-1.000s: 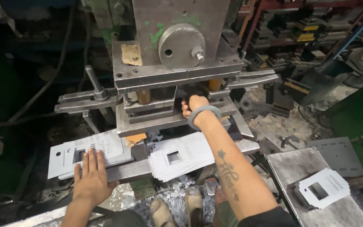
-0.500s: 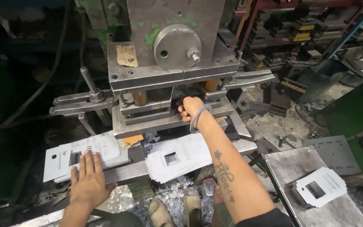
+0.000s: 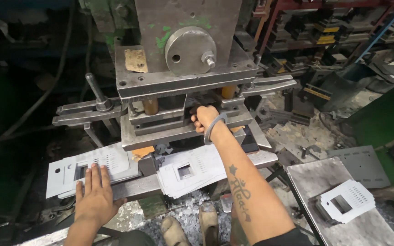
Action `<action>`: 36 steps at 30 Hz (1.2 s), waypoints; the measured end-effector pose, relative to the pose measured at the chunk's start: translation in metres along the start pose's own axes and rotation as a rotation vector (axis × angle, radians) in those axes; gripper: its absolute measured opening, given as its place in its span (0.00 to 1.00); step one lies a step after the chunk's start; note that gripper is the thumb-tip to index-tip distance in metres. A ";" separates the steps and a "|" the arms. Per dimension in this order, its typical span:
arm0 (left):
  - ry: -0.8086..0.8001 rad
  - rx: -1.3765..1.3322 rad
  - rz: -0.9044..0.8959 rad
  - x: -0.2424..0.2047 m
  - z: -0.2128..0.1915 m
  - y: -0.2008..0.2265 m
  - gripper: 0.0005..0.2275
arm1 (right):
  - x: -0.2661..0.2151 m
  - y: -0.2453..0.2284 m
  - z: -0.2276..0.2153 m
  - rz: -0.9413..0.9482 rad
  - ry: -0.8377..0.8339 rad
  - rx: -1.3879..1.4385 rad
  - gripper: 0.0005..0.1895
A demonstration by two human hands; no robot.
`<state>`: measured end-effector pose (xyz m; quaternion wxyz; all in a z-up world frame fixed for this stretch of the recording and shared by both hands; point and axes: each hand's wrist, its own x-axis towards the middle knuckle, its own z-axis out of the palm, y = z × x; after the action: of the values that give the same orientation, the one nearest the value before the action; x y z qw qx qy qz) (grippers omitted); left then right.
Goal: Operating a manual press machine to stamp or punch holes in vented metal covers.
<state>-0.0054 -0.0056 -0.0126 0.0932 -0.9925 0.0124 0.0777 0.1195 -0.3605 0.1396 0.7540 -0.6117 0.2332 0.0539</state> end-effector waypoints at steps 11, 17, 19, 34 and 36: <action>0.221 -0.020 0.002 -0.016 0.009 0.008 0.52 | -0.017 -0.006 0.003 -0.002 0.051 -0.040 0.13; 0.440 -0.052 0.008 -0.040 -0.014 0.017 0.41 | 0.011 -0.006 0.004 0.168 0.053 0.240 0.10; 0.367 -0.092 0.007 -0.045 -0.031 0.017 0.39 | 0.009 0.008 -0.007 0.171 0.050 0.347 0.09; 0.716 -0.131 0.380 -0.120 -0.107 -0.006 0.18 | -0.161 0.173 -0.075 0.163 0.099 0.018 0.14; 0.783 -0.099 0.397 -0.132 -0.120 0.023 0.18 | -0.182 0.186 -0.058 -0.077 -0.425 0.011 0.22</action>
<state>-0.1184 -0.0492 0.1200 0.0172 -0.9287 0.2335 -0.2875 -0.1265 -0.3330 0.0399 0.7909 -0.5910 0.0457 0.1519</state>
